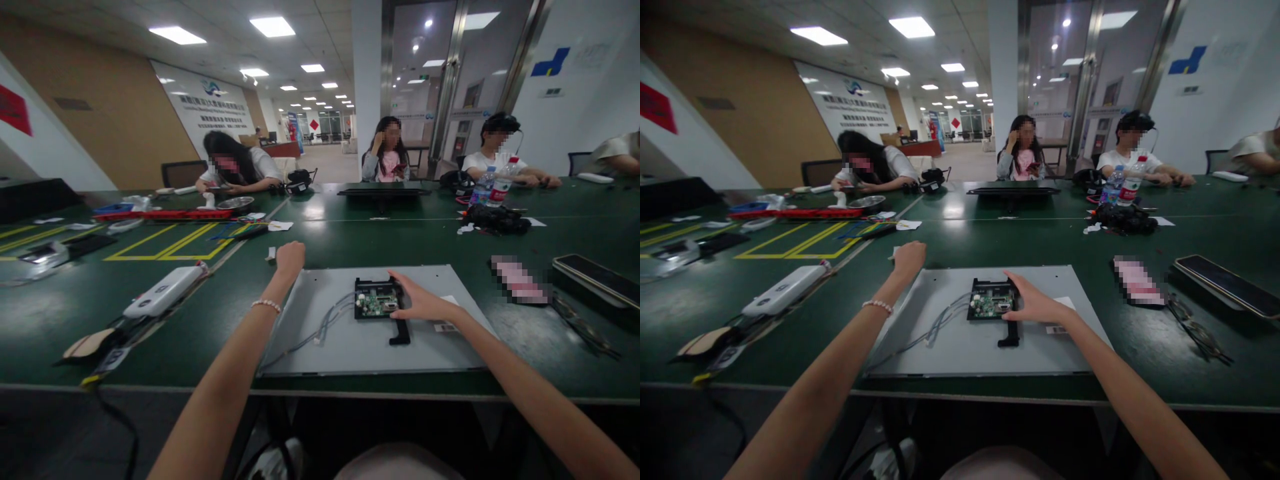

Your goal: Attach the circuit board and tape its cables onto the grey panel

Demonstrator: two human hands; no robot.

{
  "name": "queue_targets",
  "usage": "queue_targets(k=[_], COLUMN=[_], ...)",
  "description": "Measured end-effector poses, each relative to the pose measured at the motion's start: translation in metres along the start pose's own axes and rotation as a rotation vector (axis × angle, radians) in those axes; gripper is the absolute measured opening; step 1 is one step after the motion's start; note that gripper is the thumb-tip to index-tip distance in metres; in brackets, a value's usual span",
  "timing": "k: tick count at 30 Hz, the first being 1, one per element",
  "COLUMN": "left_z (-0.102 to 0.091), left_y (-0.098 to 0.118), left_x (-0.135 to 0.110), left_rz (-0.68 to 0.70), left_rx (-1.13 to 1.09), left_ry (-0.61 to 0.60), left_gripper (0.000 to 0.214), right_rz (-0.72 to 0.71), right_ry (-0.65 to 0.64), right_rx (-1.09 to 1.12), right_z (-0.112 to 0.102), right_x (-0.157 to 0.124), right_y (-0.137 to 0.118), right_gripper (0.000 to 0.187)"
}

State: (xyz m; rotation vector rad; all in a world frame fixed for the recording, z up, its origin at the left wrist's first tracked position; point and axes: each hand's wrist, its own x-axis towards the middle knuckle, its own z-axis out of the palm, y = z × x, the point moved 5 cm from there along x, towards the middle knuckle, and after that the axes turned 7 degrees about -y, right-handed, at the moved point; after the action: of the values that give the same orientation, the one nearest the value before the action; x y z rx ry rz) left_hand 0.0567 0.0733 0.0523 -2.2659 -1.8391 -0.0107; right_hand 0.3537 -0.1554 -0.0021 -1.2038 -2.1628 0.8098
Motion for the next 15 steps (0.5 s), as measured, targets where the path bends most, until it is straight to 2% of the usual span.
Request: queue_targets(k=[3,10,15], left_z=[-0.002,0.011,0.017], left_y=[0.001,-0.030,-0.038], left_x=[-0.001,-0.008,-0.013], left_rz=[0.009,-0.026,-0.006], left_rx=[-0.001,-0.014,-0.029], left_ry=[0.003,-0.082,-0.110], left_gripper=[0.034,0.033,0.031], right_rz=[0.009,-0.006,-0.002], right_ry=[-0.002,0.001,0.001], right_rx=[-0.002,0.004,0.003], right_z=[0.000,-0.001,0.000], right_x=[0.000,0.000,0.000], right_y=[0.002,-0.001,0.001], right_gripper=[0.104,0.102,0.103])
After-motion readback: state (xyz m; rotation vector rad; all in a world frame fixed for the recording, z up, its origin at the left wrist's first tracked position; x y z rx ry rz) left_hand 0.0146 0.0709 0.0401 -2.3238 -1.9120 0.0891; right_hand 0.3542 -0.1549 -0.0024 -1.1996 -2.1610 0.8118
